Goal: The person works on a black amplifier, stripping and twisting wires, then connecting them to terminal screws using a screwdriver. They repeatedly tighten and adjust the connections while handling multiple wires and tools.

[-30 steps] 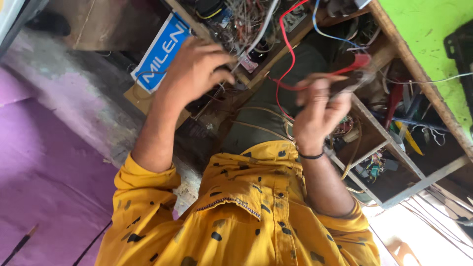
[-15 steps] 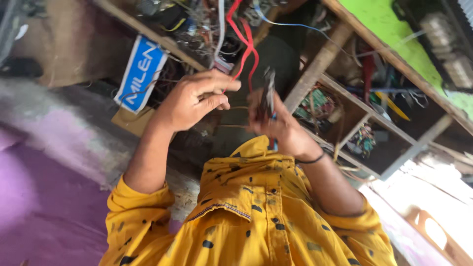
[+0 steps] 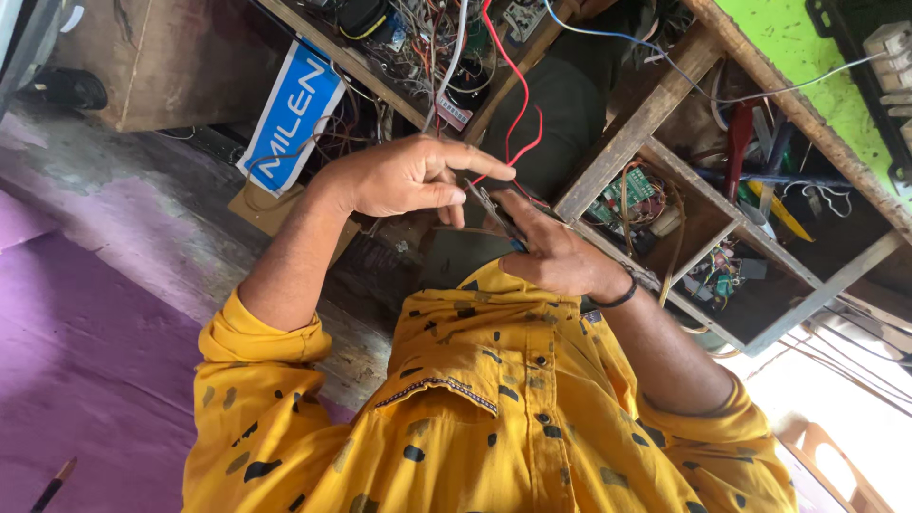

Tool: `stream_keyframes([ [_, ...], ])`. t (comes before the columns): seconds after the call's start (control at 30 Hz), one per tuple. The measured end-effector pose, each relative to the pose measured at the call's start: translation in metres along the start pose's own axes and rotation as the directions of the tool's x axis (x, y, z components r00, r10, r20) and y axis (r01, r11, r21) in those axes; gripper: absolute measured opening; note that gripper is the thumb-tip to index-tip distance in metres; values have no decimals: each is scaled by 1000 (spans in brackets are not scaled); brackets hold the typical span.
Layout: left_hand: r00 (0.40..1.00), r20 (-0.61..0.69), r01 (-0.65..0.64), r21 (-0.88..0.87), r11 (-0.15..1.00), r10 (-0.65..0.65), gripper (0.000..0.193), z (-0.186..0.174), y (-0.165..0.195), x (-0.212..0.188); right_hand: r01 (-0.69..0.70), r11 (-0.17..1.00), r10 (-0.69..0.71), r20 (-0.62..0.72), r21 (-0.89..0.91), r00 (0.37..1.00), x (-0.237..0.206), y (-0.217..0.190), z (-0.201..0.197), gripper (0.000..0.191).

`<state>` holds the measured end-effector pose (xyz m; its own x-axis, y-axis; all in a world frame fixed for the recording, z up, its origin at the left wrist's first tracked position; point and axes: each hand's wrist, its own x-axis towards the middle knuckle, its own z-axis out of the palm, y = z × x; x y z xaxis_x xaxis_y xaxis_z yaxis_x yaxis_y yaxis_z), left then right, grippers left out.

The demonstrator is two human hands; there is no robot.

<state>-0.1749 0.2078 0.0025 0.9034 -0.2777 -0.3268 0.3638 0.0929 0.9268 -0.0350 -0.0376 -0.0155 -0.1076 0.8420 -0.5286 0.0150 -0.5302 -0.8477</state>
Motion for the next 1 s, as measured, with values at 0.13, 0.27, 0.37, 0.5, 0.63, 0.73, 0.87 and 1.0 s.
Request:
stream_keyframes([
  [0.13, 997, 51, 64, 23, 998, -66, 52, 0, -1, 2, 135, 986, -135, 13, -92, 991, 4, 2, 3, 84],
  [0.27, 994, 60, 90, 10, 996, -90, 54, -2, 0, 1, 49, 977, -70, 93, 206, 993, 9, 3, 4, 68],
  [0.37, 994, 69, 81, -9, 997, -80, 55, -4, -1, -1, 96, 953, -133, 111, 288, 985, 13, 2, 7, 68],
  [0.5, 991, 79, 111, -42, 993, -108, 56, -5, -4, 0, 107, 992, -108, 12, 61, 994, 16, -4, 13, 80],
  [0.63, 984, 111, 145, -19, 989, -142, 57, -7, -7, 0, 18, 1000, -18, -47, 0, 999, 15, -12, 15, 67],
  [0.73, 987, 117, 120, -60, 991, -112, 57, -10, -7, -2, 42, 999, -41, -33, 24, 999, 15, -12, 15, 55],
  [0.87, 989, 102, 116, -79, 990, -108, 58, -11, -11, -4, 75, 985, -78, 19, 158, 997, 18, -1, 18, 50],
  [1.0, 988, 103, 124, -105, 987, -113, 58, -10, -18, -3, 11, 900, -12, 1, 436, 1000, 26, 9, 20, 74],
])
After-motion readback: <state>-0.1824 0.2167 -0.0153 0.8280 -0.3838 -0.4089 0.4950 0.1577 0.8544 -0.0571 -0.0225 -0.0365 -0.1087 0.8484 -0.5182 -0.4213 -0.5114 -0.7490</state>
